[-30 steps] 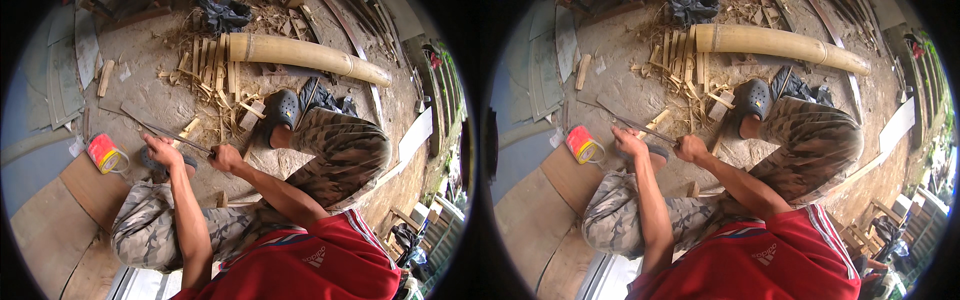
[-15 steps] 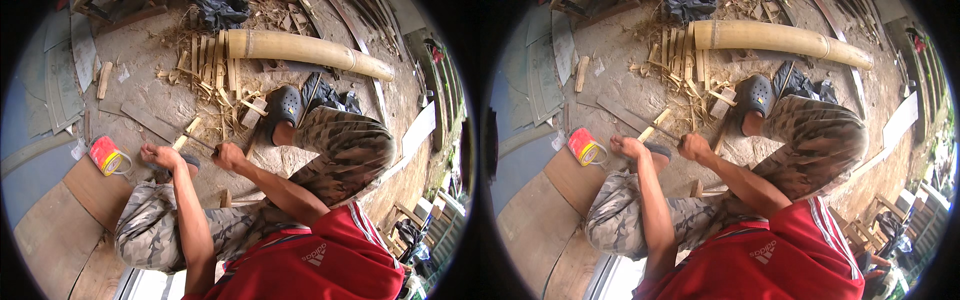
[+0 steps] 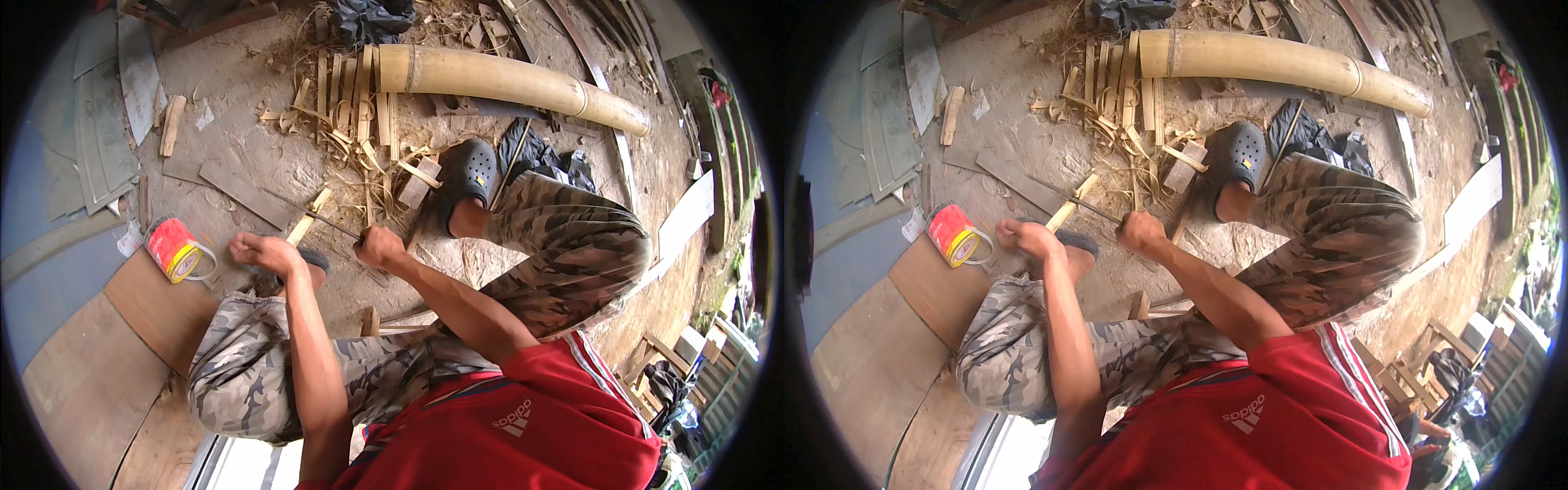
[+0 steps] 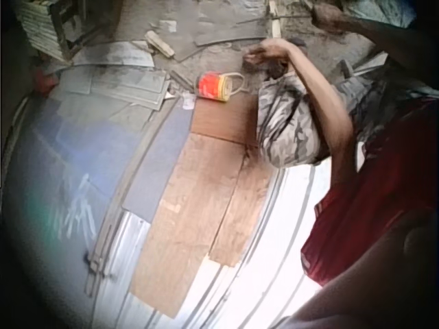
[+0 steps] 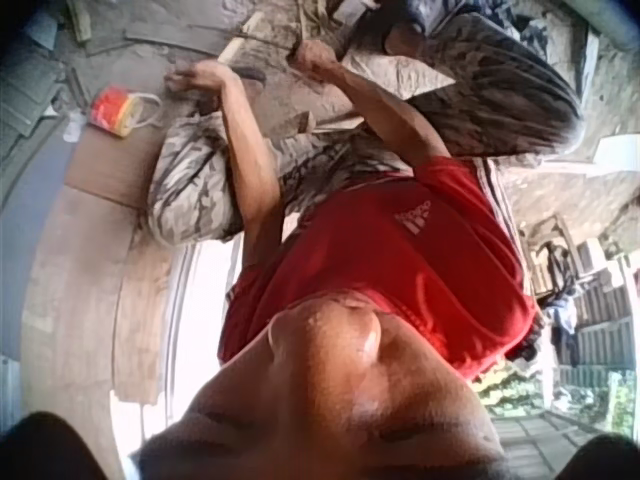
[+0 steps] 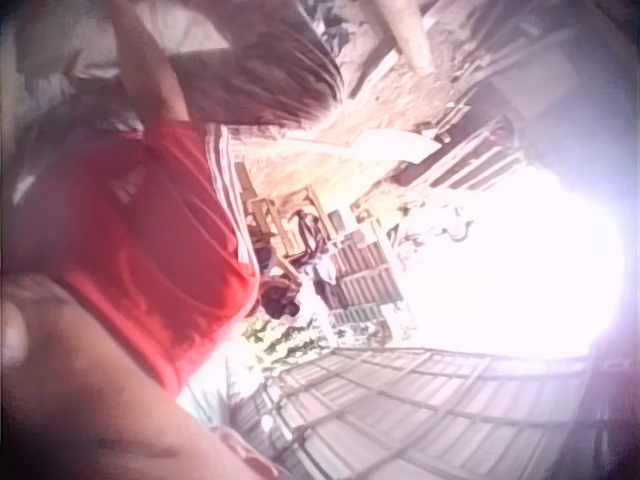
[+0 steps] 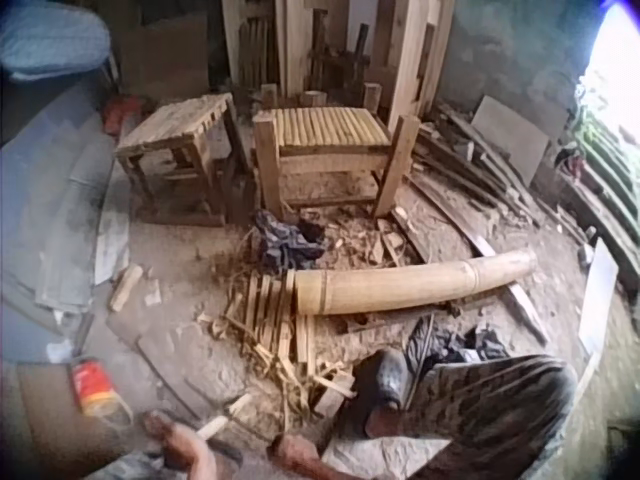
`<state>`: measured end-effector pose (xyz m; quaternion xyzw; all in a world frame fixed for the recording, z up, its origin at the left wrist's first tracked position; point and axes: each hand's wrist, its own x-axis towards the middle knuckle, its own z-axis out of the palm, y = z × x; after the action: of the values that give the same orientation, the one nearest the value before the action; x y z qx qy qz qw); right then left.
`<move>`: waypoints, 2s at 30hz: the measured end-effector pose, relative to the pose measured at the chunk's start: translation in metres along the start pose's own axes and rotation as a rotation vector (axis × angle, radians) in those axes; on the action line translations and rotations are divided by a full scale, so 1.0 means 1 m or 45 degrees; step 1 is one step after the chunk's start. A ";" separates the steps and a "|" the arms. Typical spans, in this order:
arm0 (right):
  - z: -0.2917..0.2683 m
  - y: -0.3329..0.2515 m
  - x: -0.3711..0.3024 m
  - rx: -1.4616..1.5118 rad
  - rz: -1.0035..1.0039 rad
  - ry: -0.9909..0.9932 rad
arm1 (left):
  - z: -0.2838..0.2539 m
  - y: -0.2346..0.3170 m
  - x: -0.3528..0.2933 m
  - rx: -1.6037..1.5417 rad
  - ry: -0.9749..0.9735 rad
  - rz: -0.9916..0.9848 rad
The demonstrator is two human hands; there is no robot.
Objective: The person sits on the floor and uses a knife to shave and shape a small bamboo stick. They repeatedly scrape the surface, rotate the stick, and occasionally test fit the piece against a nearby bamboo stool.
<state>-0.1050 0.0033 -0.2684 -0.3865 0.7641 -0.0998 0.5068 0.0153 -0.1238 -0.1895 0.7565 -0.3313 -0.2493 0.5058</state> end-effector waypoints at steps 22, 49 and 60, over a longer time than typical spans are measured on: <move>-0.006 -0.021 -0.026 0.013 -0.184 0.022 | 0.000 -0.010 0.021 -0.070 0.045 -0.047; -0.001 -0.012 -0.017 0.034 -0.052 -0.024 | -0.008 -0.009 0.020 0.018 0.010 -0.016; 0.014 -0.006 -0.019 0.047 -0.229 0.039 | -0.004 0.008 0.010 0.049 -0.028 -0.089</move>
<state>-0.0867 0.0158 -0.2582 -0.4427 0.7319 -0.1648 0.4911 0.0229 -0.1312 -0.1806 0.7744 -0.3151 -0.2686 0.4783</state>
